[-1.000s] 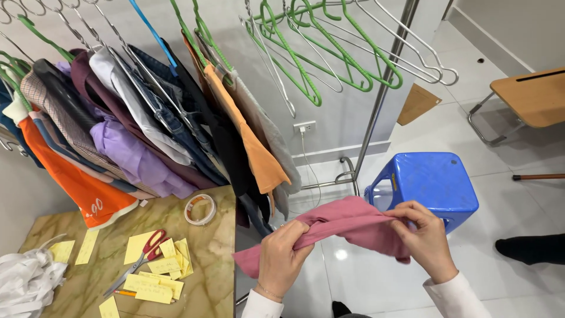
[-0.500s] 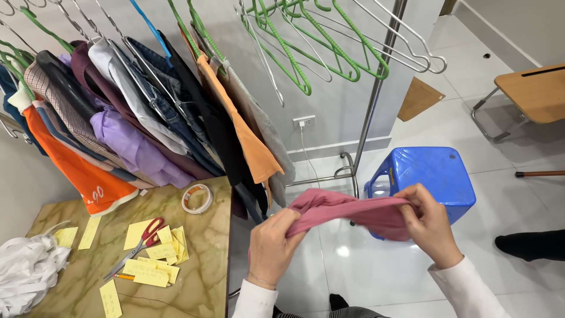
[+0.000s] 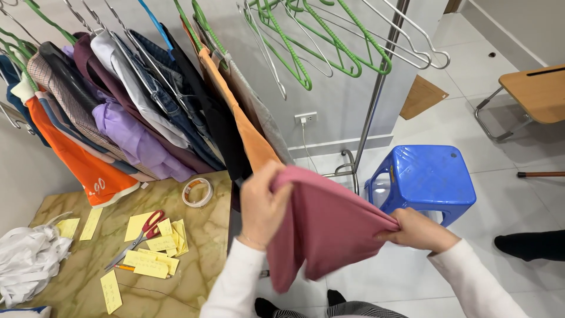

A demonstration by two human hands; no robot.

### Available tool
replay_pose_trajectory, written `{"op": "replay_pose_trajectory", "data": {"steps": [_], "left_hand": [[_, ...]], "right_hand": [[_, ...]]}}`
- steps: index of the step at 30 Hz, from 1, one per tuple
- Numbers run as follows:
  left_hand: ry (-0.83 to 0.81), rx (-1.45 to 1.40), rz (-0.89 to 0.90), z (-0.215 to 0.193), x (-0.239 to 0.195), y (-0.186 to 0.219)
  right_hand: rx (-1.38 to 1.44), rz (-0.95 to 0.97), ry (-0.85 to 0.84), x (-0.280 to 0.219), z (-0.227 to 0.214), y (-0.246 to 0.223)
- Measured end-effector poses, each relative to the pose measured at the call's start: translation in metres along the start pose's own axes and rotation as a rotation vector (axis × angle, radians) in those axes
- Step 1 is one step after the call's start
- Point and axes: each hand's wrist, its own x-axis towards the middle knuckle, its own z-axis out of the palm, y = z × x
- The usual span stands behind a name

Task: The person folds a black garment and places it into a clear plastic bag on a table. They then pick up an orange garment, a grey garment, and a maroon garment, placing each onto a hanger and hanging them on a clothing rack.

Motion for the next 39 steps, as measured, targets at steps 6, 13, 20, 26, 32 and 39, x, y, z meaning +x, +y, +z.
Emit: {"op": "replay_pose_trajectory", "data": {"steps": [6, 13, 20, 26, 32, 39], "left_hand": [[0.118, -0.068, -0.121, -0.002, 0.043, -0.024], [-0.368, -0.134, -0.486, 0.054, 0.031, -0.083], [-1.238, 0.103, -0.748, 0.059, -0.028, -0.007], [-0.89, 0.098, -0.781, 0.117, -0.058, -0.059], [-0.84, 0.586, -0.893, 0.102, -0.044, -0.098], [-0.654, 0.519, -0.758, 0.098, -0.038, -0.2]], "right_hand": [[0.183, -0.017, 0.056, -0.007, -0.01, 0.004], [1.288, -0.289, -0.02, 0.049, 0.002, -0.023], [1.371, -0.659, -0.129, 0.084, -0.005, -0.131], [1.432, -0.819, -0.186, 0.052, -0.037, -0.194], [1.54, -0.856, -0.113, 0.016, -0.082, -0.179], [1.588, -0.896, -0.021, -0.002, -0.109, -0.164]]}}
